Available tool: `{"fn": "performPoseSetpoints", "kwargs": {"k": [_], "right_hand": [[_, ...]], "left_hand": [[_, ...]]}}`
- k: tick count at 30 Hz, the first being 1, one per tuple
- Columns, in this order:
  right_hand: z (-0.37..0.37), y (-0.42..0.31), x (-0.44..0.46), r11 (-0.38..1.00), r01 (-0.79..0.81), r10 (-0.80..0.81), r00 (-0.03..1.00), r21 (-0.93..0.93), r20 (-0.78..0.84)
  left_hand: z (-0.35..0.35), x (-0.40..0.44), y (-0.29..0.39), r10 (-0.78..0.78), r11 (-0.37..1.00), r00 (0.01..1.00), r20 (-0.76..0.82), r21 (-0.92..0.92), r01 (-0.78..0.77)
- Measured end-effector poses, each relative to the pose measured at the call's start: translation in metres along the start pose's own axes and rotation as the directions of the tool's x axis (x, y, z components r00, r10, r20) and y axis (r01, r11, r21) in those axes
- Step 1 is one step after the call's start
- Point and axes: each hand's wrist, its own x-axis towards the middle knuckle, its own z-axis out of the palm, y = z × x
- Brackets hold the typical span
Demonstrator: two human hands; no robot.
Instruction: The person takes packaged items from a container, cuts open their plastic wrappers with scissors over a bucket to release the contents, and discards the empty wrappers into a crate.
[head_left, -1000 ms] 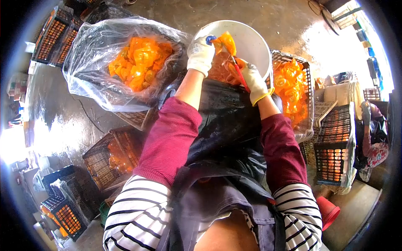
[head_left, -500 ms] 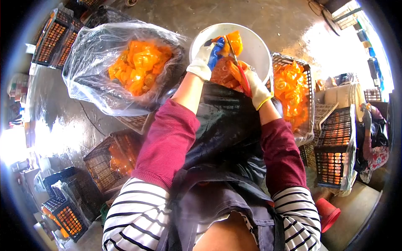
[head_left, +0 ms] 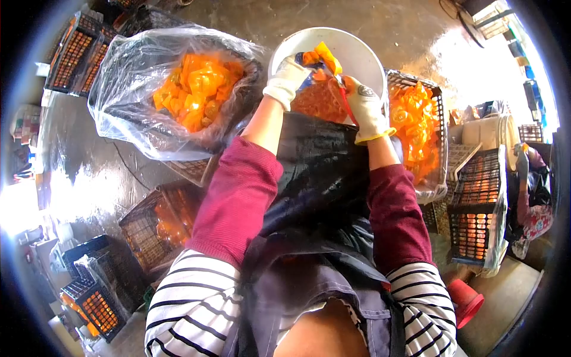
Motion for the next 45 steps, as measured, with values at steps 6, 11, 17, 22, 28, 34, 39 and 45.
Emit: {"fn": "performPoseSetpoints", "kwargs": {"k": [6,11,17,22,28,34,39,45], "right_hand": [[0.032,0.065,0.012,0.923,0.039,-0.022,0.999,0.382,-0.050],[-0.011,0.022,-0.005,0.420,-0.150,0.161,0.983,0.895,0.089],[-0.027,0.025,0.002,-0.258,0.033,0.308,0.950,0.966,0.050],[-0.020,0.036,0.014,-0.202,0.046,0.135,0.991,0.978,-0.019],[-0.017,0.043,0.021,-0.139,-0.128,0.118,0.982,0.982,0.144],[-0.004,0.050,0.022,-0.197,-0.084,0.110,0.988,0.977,0.107],[-0.002,0.027,0.021,-0.015,-0.269,0.183,0.946,0.963,0.267],[0.024,0.028,0.007,0.174,-0.422,-0.093,0.893,0.890,0.441]], "left_hand": [[-0.015,-0.025,0.046,0.131,0.986,0.991,0.028,-0.107,-0.127],[-0.114,-0.064,0.048,-0.152,0.980,0.892,-0.425,0.050,0.191],[-0.219,-0.077,-0.088,-0.046,0.800,0.761,-0.648,0.432,0.416],[-0.204,-0.055,-0.083,-0.237,0.474,0.832,-0.502,0.688,0.550],[-0.208,-0.027,-0.115,-0.245,0.582,0.823,-0.513,0.601,0.548],[-0.245,-0.060,-0.109,-0.523,0.643,0.780,-0.344,-0.760,0.096],[-0.231,-0.072,-0.069,-0.353,0.262,0.866,-0.354,-0.926,-0.272],[-0.136,-0.011,-0.011,-0.205,0.127,0.939,-0.277,-0.959,-0.255]]}}
